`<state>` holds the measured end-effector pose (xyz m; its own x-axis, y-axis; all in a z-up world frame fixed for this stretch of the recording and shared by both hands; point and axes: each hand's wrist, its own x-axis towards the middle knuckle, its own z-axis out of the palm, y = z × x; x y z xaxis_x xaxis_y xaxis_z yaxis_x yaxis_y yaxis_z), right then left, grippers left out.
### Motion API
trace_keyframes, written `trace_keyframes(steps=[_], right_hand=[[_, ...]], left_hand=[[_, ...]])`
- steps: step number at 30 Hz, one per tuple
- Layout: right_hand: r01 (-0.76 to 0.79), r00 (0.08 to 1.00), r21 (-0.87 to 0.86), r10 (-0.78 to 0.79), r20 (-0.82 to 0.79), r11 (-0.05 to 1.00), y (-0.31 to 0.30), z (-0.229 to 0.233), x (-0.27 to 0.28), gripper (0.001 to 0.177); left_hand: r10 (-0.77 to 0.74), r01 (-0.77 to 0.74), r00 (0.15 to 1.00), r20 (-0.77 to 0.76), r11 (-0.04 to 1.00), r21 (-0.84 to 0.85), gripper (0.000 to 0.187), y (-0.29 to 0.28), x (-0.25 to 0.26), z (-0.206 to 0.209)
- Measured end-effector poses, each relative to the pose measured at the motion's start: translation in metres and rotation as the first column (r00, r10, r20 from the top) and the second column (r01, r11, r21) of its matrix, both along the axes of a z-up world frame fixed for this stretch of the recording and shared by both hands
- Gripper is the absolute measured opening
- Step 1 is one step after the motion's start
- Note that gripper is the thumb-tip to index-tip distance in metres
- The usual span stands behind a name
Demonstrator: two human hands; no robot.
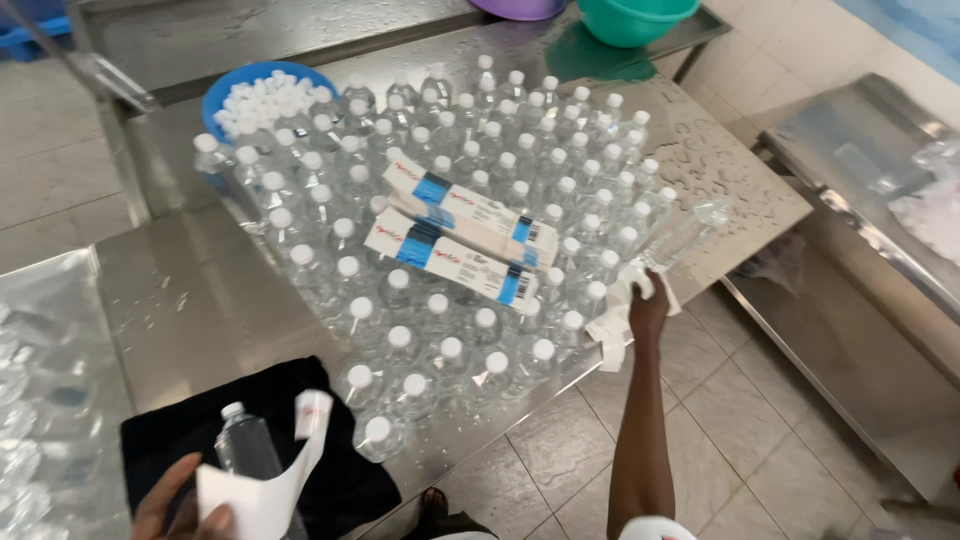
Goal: The person places clear plastic water bottles on a black mat and wraps paper labels around them by hand. They smooth the labels to secure them and then move the labeled bottles to a stack on the left side of the table. The process is repeated for several bottles.
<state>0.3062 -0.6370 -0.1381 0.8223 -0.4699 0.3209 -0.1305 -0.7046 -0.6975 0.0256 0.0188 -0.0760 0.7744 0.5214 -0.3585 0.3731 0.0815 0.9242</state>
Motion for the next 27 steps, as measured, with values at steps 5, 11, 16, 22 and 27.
trace_keyframes(steps=[5, 11, 16, 22, 27], right_hand=[[-0.202, 0.897, 0.408, 0.002, 0.441, 0.890, 0.108, 0.108, -0.096, 0.012], [-0.782, 0.585, 0.291, 0.810, 0.041, 0.550, 0.305, 0.186, -0.195, 0.051], [-0.789, 0.438, 0.532, 0.889, 0.134, 0.308, 0.372, 0.184, -0.210, 0.021], [-0.706, 0.490, 0.635, 0.864, 0.119, 0.313, 0.408, 0.150, -0.220, 0.012], [-0.721, 0.457, 0.642, 0.875, 0.157, 0.262, 0.438, 0.161, -0.237, 0.008]], left_hand=[[0.229, -0.015, 0.874, 0.428, 0.894, -0.448, 0.045, -0.058, 0.007, 0.015], [-0.030, 0.132, 0.935, 0.354, 0.955, -0.267, 0.023, -0.098, 0.014, 0.095], [-0.087, 0.158, 0.948, 0.307, 0.964, -0.215, 0.031, -0.087, 0.004, 0.121], [-0.213, 0.095, 0.861, 0.462, 0.959, 0.266, 0.022, -0.068, -0.018, 0.113], [-0.333, -0.067, 0.792, 0.512, 0.785, 0.615, 0.020, -0.054, -0.045, 0.106]])
